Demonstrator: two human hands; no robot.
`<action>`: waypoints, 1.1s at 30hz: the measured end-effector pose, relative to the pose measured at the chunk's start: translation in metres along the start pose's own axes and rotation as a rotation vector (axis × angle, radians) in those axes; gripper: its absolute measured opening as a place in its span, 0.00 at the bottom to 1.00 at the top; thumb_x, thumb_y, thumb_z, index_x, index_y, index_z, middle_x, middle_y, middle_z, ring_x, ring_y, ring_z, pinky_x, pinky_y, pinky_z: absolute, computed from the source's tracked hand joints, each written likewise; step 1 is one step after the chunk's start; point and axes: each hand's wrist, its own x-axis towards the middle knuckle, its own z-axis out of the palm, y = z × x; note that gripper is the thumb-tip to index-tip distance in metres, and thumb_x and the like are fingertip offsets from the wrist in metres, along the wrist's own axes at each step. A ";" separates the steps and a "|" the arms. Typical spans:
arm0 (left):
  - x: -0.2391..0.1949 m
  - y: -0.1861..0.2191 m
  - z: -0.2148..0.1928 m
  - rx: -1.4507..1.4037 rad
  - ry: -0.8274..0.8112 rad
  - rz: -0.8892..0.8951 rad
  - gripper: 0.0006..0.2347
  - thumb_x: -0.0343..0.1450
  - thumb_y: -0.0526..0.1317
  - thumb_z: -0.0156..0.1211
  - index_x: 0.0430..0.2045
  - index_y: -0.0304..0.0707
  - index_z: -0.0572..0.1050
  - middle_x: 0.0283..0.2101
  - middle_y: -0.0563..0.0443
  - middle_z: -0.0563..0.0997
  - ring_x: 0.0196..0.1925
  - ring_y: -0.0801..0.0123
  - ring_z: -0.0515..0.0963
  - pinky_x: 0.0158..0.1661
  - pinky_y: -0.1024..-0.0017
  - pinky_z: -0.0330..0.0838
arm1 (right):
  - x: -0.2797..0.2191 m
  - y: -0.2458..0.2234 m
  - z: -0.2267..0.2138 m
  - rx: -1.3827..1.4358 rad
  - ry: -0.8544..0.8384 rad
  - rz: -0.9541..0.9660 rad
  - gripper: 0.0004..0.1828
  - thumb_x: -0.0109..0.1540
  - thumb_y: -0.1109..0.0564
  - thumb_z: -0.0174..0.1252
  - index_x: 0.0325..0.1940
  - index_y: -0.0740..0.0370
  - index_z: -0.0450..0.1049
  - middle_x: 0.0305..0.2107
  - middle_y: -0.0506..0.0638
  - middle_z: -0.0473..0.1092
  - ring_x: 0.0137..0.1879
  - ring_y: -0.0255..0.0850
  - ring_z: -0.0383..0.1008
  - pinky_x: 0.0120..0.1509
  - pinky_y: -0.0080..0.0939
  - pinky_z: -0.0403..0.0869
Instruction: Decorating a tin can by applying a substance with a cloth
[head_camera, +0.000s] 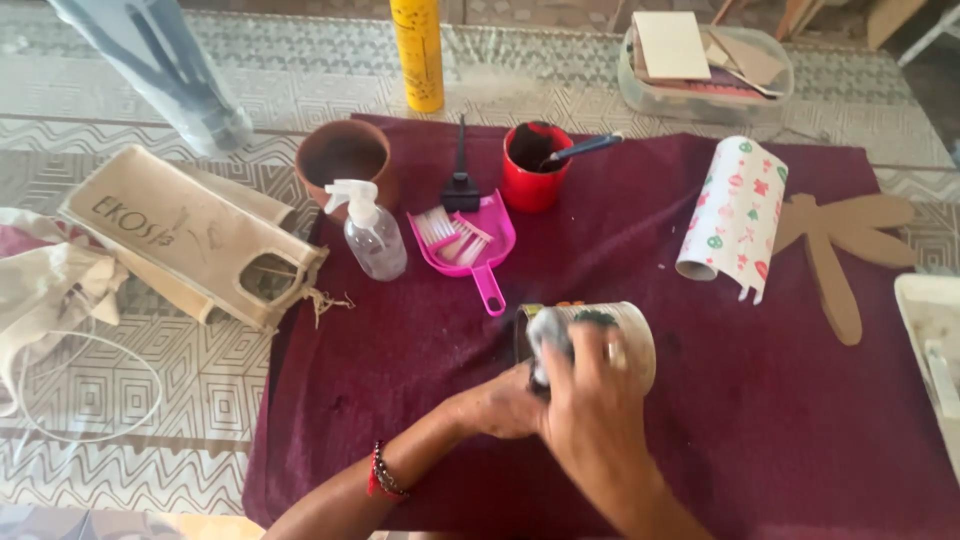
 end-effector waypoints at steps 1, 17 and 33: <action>0.001 -0.015 -0.004 0.010 0.000 0.005 0.19 0.65 0.36 0.68 0.50 0.35 0.72 0.49 0.51 0.75 0.52 0.72 0.69 0.53 0.67 0.74 | 0.013 0.002 0.003 -0.001 0.011 -0.002 0.40 0.49 0.36 0.69 0.61 0.54 0.73 0.41 0.54 0.65 0.42 0.58 0.66 0.48 0.65 0.68; 0.015 0.018 -0.019 -0.201 0.080 0.047 0.21 0.65 0.27 0.63 0.54 0.32 0.73 0.53 0.50 0.80 0.53 0.71 0.77 0.59 0.69 0.74 | -0.070 0.011 -0.006 0.373 0.209 -0.009 0.24 0.64 0.39 0.51 0.31 0.62 0.76 0.35 0.56 0.71 0.36 0.53 0.67 0.44 0.54 0.68; 0.006 -0.012 -0.055 0.044 -0.088 0.015 0.11 0.66 0.27 0.60 0.41 0.35 0.74 0.41 0.54 0.77 0.43 0.72 0.74 0.44 0.72 0.75 | 0.002 -0.013 0.004 0.097 0.258 -0.088 0.13 0.70 0.61 0.52 0.55 0.61 0.80 0.43 0.49 0.69 0.41 0.47 0.68 0.42 0.44 0.74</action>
